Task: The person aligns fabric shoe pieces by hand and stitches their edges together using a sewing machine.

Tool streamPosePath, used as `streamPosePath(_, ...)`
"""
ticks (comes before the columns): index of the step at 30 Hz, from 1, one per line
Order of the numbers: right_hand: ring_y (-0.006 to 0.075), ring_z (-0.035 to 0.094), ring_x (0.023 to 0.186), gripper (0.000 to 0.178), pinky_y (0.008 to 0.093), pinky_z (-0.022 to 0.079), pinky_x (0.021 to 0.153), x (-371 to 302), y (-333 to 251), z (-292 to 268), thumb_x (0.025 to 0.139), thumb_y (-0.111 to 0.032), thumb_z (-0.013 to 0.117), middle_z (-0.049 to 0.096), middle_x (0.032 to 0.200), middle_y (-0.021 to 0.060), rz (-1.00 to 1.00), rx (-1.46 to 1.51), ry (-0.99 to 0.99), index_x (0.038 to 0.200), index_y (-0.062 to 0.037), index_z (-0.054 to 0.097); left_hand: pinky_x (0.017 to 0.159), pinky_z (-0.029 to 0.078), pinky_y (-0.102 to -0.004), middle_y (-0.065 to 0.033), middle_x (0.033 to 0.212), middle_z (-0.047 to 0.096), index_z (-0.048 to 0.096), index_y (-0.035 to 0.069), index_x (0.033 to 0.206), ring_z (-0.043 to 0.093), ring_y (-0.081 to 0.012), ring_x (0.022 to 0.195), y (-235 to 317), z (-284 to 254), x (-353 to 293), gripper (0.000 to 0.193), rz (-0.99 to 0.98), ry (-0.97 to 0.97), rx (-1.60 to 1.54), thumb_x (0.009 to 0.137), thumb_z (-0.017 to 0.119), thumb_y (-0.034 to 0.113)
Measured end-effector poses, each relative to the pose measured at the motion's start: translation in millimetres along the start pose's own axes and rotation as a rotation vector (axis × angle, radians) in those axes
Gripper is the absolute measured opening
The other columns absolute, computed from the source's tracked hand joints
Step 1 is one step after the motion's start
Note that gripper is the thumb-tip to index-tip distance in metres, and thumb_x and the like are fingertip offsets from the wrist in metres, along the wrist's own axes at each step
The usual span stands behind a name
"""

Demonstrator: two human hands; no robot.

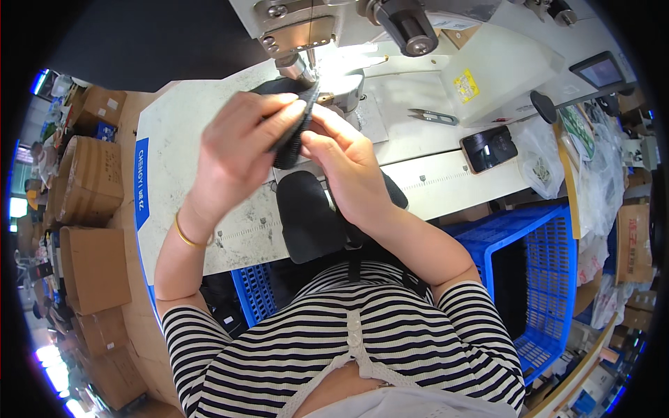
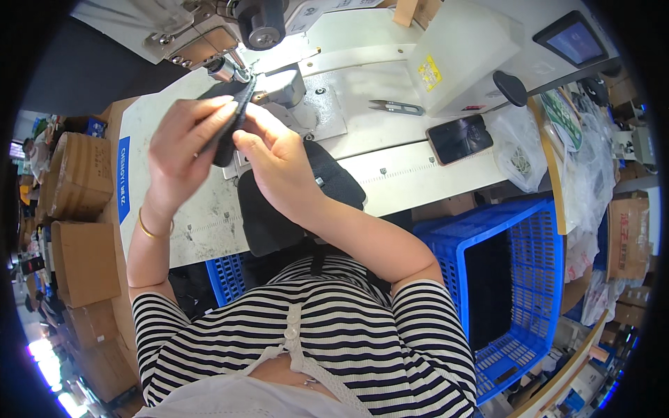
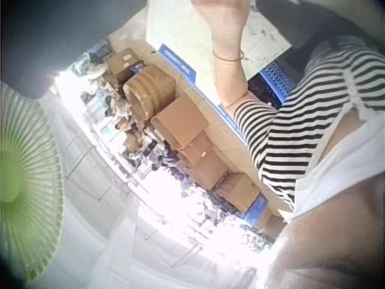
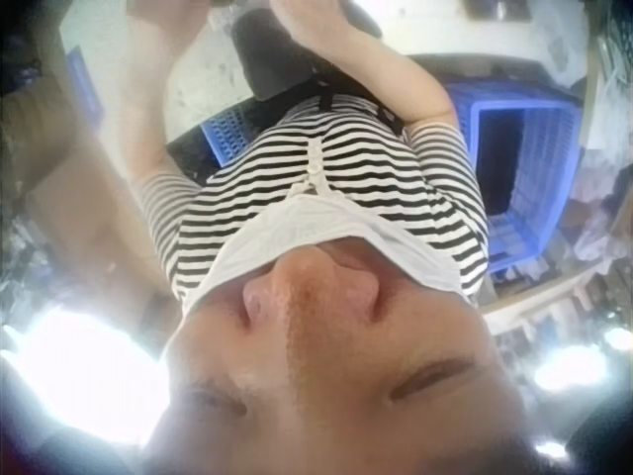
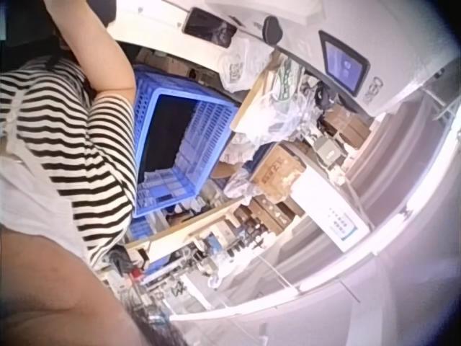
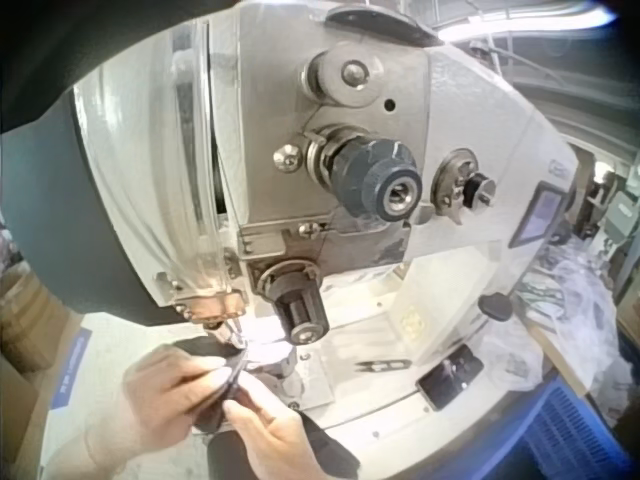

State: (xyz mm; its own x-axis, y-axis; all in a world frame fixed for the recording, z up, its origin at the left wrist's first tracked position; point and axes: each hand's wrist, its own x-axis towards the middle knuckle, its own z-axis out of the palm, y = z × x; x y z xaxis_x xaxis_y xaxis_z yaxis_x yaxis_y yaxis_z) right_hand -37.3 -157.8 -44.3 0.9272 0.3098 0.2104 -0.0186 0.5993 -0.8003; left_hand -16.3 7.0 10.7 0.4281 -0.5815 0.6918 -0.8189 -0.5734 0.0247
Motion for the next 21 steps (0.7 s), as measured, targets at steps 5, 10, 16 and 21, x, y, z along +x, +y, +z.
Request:
streamPosePath(5,0.0059,0.055,0.107,0.040,0.0204,0.045,0.089,-7.1,-4.7,-2.3,0.097,-0.004,0.049,0.061,0.123,0.0049,-0.010,-0.115,0.013,0.137,0.0035,0.050,0.067,0.054,-0.0331,-0.0105,0.097,0.066,0.069,-0.004,0.102,0.061,-0.0251,0.081,17.9,12.8,-2.7,0.042,-0.007,0.066,0.130,0.061,0.067,-0.004)
streamPosePath(10,0.0063,0.056,0.102,0.039,0.0194,0.044,0.087,-8.1,-4.4,-3.6,0.096,-0.002,0.049,0.062,0.122,0.0050,-0.061,-0.183,0.037,0.135,0.0054,0.052,0.068,0.054,-0.0333,-0.0109,0.100,0.065,0.069,-0.005,0.103,0.061,-0.0254,0.083,26.0,20.4,-3.3,0.040,-0.034,0.079,0.172,0.063,0.067,-0.004)
streamPosePath(16,0.0104,0.063,0.097,0.028,0.0247,0.054,0.081,-17.1,-7.5,-12.6,0.099,-0.005,0.049,0.067,0.112,0.0097,0.033,-0.338,0.044,0.122,0.0071,0.059,0.071,0.054,-0.0347,-0.0128,0.103,0.064,0.068,-0.005,0.105,0.062,-0.0271,0.086,31.5,23.3,-9.9,0.042,-0.071,0.091,0.100,0.063,0.066,-0.007)
streamPosePath(21,0.0104,0.067,0.074,0.022,0.0230,0.054,0.068,-25.6,-19.3,-13.5,0.099,-0.012,0.051,0.071,0.083,0.0080,0.121,-0.367,0.051,0.098,0.0054,0.065,0.065,0.055,-0.0319,-0.0108,0.090,0.065,0.071,-0.003,0.094,0.064,-0.0250,0.079,32.2,16.7,-24.8,0.036,-0.006,0.192,0.027,0.058,0.070,-0.006)
